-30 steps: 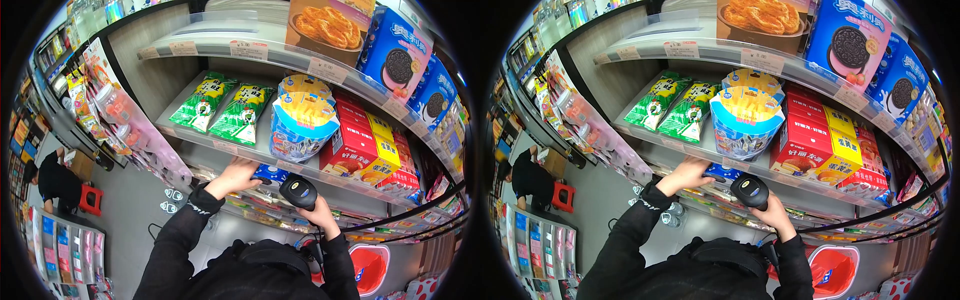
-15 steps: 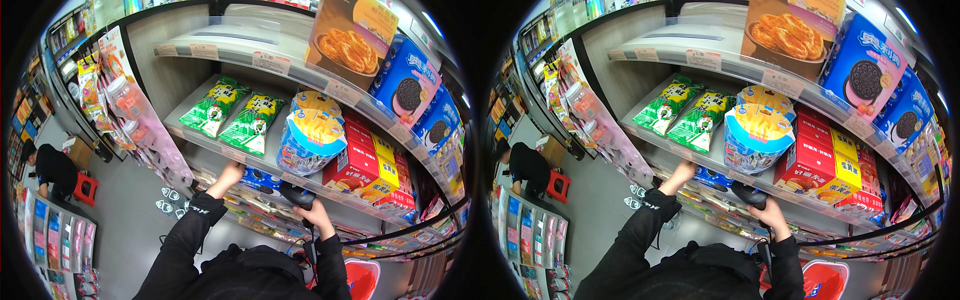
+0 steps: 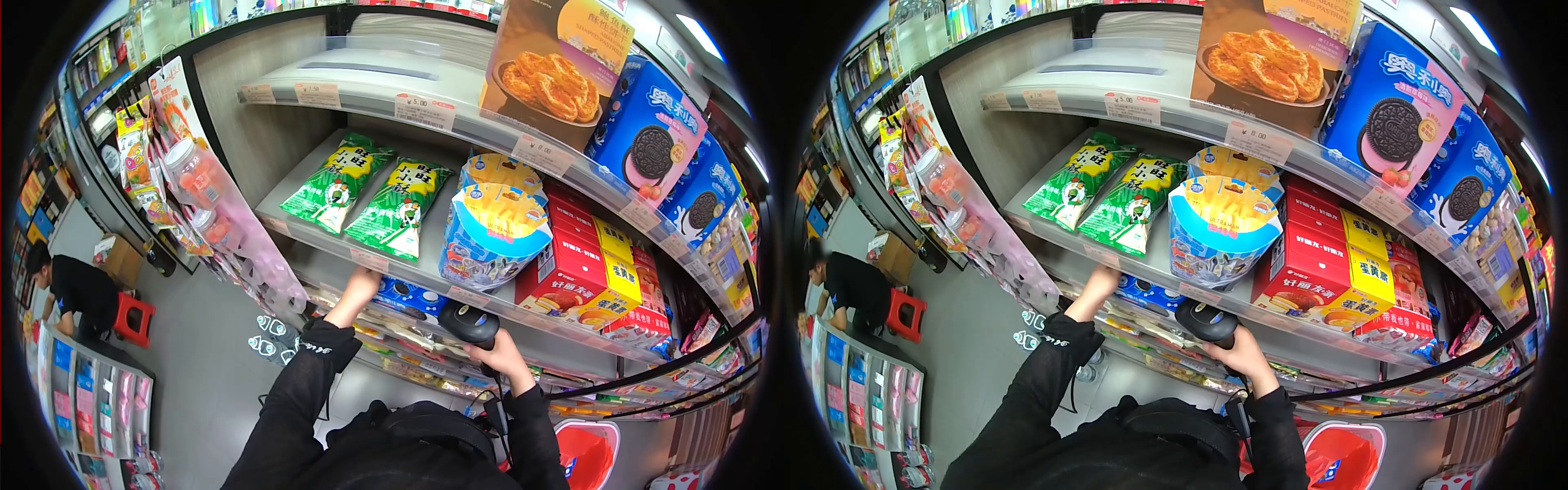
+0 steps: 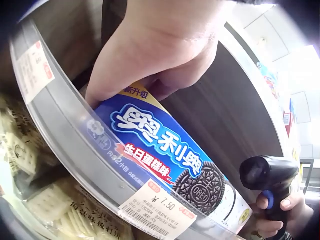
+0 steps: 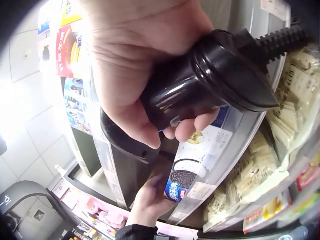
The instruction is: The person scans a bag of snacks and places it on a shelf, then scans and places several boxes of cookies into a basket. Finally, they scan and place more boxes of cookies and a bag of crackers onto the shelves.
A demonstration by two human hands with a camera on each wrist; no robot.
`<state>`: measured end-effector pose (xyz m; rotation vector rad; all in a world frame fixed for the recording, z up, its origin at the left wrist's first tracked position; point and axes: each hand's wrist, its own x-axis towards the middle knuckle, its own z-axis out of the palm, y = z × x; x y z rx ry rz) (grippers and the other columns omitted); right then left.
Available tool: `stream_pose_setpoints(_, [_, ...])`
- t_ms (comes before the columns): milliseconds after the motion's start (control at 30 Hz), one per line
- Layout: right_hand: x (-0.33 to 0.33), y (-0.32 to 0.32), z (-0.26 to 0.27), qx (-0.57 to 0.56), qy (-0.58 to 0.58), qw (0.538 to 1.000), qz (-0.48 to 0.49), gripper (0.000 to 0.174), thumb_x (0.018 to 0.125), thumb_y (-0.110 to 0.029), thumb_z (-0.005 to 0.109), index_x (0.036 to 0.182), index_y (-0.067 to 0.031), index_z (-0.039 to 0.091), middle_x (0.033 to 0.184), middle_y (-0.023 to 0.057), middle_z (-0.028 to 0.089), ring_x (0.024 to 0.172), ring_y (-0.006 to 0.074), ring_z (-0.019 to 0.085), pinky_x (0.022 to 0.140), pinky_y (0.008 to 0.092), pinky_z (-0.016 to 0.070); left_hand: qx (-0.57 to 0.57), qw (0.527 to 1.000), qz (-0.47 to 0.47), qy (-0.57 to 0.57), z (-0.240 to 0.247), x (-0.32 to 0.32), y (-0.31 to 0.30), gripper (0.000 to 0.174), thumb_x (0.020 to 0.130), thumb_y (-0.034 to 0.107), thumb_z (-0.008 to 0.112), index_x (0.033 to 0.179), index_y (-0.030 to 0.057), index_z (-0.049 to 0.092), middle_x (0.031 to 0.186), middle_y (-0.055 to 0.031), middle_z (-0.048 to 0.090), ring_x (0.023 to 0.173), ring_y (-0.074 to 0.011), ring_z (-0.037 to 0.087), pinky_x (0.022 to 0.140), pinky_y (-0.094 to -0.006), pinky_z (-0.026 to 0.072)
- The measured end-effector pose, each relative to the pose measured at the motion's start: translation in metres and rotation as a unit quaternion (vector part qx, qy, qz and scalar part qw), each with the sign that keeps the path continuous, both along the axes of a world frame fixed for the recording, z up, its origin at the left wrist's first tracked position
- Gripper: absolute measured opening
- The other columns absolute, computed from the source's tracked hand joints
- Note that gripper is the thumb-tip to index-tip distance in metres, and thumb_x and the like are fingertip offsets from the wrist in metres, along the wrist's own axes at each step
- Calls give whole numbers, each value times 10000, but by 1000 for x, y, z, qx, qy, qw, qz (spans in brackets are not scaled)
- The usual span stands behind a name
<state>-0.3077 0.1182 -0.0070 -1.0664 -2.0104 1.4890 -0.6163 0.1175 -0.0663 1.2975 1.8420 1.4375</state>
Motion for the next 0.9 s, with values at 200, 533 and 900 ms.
stream_pose_setpoints(200, [7, -1, 3, -9, -18, 1000, -1, 385, 668, -134, 711, 999, 4, 573, 900, 87, 627, 827, 144, 564, 782, 291, 438, -17, 999, -9, -25, 9, 1, -9, 418, 885, 276, 435, 1129, -60, 476, 1113, -273, 522, 1078, -392, 480, 881, -374, 384])
stream_pose_setpoints(533, [73, -80, 16, 132, -13, 989, 62, 557, 601, -54, 656, 1136, -14, 506, 1182, 189, 498, 1067, 315, 510, 907, 344, 395, 184, 981, -1, 58, 16, 38, -124, 223, 815, -7, 443, 1036, -8, 479, 944, -107, 512, 858, -203, 525, 774, -297, 420])
stream_pose_setpoints(900, [117, -132, 19, 85, -42, 992, -80, 369, 666, -126, 611, 980, 37, 509, 845, 181, 577, 751, 270, 587, 683, 343, 458, -189, 871, -392, 226, -18, 89, -174, 352, 812, 226, 576, 1105, 35, 535, 875, -164, 607, 756, -290, 585, 670, -352, 457])
